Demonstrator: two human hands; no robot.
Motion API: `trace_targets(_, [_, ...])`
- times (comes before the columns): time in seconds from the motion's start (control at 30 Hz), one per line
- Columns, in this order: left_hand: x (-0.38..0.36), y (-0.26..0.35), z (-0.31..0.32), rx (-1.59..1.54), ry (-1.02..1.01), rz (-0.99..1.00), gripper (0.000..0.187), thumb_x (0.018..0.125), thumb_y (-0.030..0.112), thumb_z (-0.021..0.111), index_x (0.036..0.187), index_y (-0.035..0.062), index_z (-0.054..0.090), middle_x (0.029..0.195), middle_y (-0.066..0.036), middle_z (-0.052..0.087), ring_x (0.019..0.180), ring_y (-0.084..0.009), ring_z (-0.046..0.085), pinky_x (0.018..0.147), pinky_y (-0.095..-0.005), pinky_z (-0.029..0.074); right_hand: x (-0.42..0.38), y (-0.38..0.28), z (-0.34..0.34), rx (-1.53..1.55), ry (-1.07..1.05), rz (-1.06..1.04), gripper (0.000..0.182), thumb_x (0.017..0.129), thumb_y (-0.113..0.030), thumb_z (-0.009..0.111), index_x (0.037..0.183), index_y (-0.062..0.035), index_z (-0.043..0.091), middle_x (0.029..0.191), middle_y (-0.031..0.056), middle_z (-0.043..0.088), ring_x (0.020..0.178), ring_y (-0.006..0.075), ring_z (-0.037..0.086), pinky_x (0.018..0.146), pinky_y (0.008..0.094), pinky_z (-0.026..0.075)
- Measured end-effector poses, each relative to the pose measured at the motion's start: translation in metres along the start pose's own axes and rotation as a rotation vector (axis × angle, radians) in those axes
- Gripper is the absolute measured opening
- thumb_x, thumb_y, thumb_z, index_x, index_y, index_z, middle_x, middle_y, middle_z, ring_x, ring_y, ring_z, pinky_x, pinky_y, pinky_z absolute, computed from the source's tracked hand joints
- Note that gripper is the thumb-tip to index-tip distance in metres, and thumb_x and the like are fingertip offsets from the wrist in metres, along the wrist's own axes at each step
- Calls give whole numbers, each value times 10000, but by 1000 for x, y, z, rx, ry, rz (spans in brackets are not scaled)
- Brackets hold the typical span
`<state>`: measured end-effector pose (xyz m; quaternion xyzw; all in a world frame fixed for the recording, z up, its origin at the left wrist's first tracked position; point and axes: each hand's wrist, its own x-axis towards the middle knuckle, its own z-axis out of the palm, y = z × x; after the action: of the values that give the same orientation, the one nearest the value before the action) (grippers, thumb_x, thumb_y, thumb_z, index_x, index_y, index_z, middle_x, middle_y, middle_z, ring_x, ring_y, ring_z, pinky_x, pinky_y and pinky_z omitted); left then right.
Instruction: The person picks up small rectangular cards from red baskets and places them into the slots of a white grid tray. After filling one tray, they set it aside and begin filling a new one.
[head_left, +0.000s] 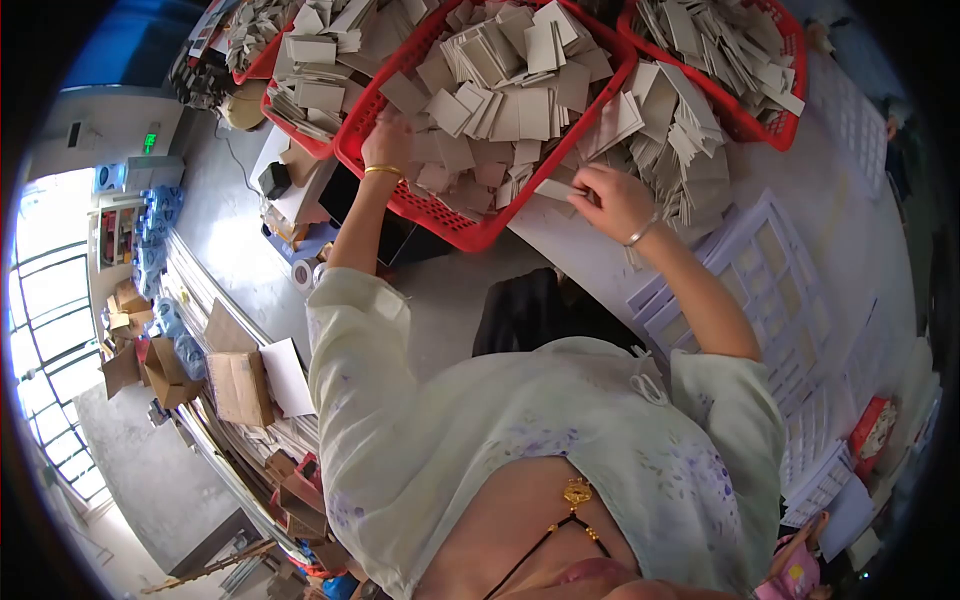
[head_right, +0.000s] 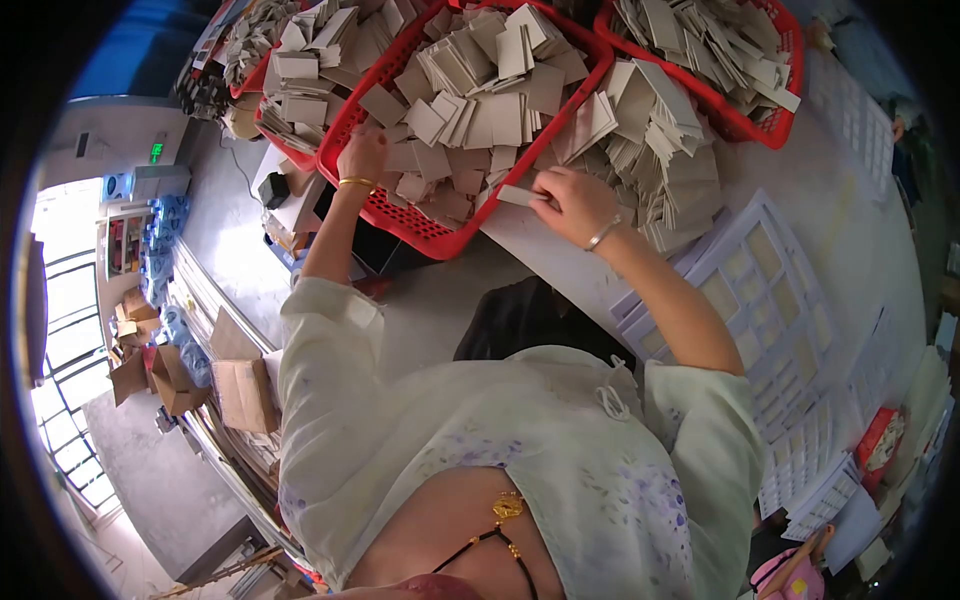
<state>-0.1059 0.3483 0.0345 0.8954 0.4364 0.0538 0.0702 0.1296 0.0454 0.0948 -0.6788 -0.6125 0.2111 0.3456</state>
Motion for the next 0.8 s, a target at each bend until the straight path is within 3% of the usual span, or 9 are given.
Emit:
trace_targets(0.03, [-2,2,-3,22,-113,131,136,710,142,651,823,90,597,873,-97,605,923,-313,604,714,-414,509,-8,-1,-5,30,10,26,157,782,-132,667,805,-33,548,741,81,550,602,223,572,546,334,443])
trace_targets(0.07, [0,-13,13,-18,-429,190,208,707,235,690,856,107,621,918,-85,635,872,-304,623,696,-417,511,-15,-1,-8,61,21,53,156,781,-121,671,808,-29,548,735,81,546,592,212,568,539,325,438])
trace_targets(0.17, [-31,38,-2,383,-532,351,263,709,287,720,899,118,655,960,-89,662,863,-287,648,717,-404,520,-33,-3,-9,52,76,63,150,792,-127,667,807,-29,554,730,81,551,582,190,563,537,312,436])
trace_targets(0.27, [-32,60,-1,549,-625,164,316,727,302,724,975,114,668,990,-89,674,896,-275,659,761,-388,526,-47,-7,-7,146,100,66,161,778,-149,676,787,-39,558,709,77,566,598,223,583,546,340,449])
trace_targets(0.47, [-15,20,47,582,-604,124,334,741,384,715,962,133,696,1023,-95,673,963,-276,647,789,-393,528,-90,-8,-22,106,211,178,171,762,-114,689,783,-19,549,718,74,570,567,186,561,523,308,433])
trace_targets(0.57, [-22,38,-2,486,-692,276,285,762,354,687,923,118,699,984,-119,675,939,-292,650,764,-413,525,-118,-4,-36,166,285,240,167,751,-97,692,781,-26,544,715,62,560,551,163,541,518,294,423])
trace_targets(0.7, [-48,56,-23,226,-544,466,251,714,194,674,929,77,619,857,-143,665,788,-310,652,720,-415,513,-156,11,-39,201,393,378,148,764,-74,674,780,-17,538,611,24,524,510,74,482,481,243,385])
trace_targets(0.73, [-47,54,-15,95,-524,471,263,727,178,664,962,76,606,834,-135,657,767,-289,651,687,-398,514,-164,15,-38,272,418,419,138,784,-58,658,787,-2,532,592,-4,528,527,25,469,476,206,372])
trace_targets(0.8, [-48,59,-4,-164,-484,480,293,754,146,645,1030,74,581,788,-117,639,723,-247,650,621,-365,515,-177,17,-38,392,483,468,127,794,-46,651,792,-1,532,611,-16,540,547,13,478,487,189,374])
